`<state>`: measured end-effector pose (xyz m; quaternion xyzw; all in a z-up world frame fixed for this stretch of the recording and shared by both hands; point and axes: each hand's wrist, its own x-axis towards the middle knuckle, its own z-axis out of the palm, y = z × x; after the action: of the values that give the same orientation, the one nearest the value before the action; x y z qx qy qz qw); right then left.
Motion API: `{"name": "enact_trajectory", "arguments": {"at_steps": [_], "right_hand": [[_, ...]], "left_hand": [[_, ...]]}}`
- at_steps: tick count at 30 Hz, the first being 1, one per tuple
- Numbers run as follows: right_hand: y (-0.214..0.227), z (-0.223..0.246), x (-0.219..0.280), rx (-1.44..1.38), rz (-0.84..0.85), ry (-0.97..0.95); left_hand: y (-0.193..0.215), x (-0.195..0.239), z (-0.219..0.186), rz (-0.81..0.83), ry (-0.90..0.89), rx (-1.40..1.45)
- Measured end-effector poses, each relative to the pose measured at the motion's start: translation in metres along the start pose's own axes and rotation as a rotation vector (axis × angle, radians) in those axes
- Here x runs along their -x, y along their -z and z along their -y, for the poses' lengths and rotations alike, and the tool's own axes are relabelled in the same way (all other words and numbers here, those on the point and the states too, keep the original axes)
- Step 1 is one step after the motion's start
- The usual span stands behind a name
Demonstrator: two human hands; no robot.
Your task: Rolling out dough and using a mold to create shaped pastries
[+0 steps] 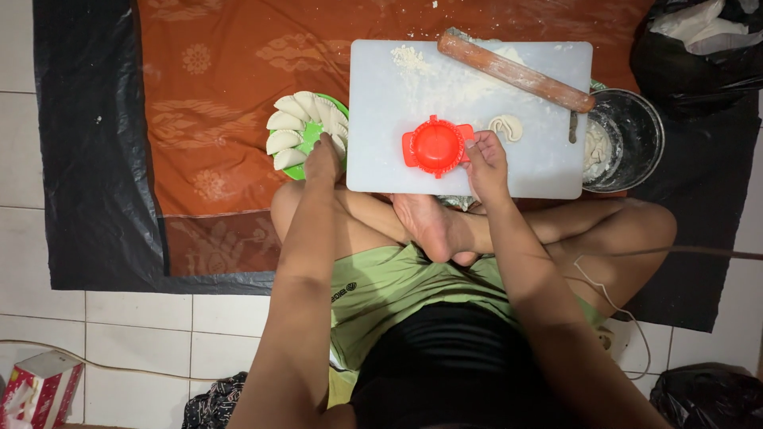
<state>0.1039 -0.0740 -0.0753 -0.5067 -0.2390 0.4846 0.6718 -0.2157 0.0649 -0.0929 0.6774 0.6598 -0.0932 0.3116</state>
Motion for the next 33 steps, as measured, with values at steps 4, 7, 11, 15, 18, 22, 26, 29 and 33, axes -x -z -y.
{"name": "enact_trajectory", "arguments": {"at_steps": [4, 7, 11, 15, 18, 22, 26, 29, 33], "right_hand": [[0.0, -0.001, -0.001, -0.012, -0.006, -0.006], [0.006, -0.006, -0.003, -0.024, 0.0, -0.026], [0.005, -0.008, -0.005, -0.033, -0.001, -0.035], [0.003, -0.01, -0.002, -0.014, -0.018, -0.025], [-0.007, 0.01, 0.003, 0.135, 0.041, -0.048], [-0.02, 0.026, 0.013, 0.188, 0.079, -0.039], [-0.014, 0.065, 0.019, 0.597, 0.006, 0.275], [-0.01, 0.091, 0.023, 1.043, -0.102, 0.528], [-0.004, 0.075, 0.007, 1.476, -0.052, 0.505]], "left_hand": [[-0.003, -0.003, 0.005, -0.006, 0.002, -0.034], [-0.01, -0.006, 0.011, -0.01, -0.009, -0.03], [0.005, 0.01, -0.002, -0.248, -0.005, 0.229], [0.059, 0.065, -0.068, -0.873, -0.316, 0.504], [0.047, 0.071, -0.1, -0.617, -0.777, 0.603], [0.02, 0.073, -0.129, 0.01, -0.643, 0.803], [-0.006, 0.045, -0.116, -0.054, -0.45, 0.86], [-0.002, 0.042, -0.1, -0.318, -0.289, 0.954], [0.0, 0.019, -0.09, -0.695, -0.169, 1.027]]}}
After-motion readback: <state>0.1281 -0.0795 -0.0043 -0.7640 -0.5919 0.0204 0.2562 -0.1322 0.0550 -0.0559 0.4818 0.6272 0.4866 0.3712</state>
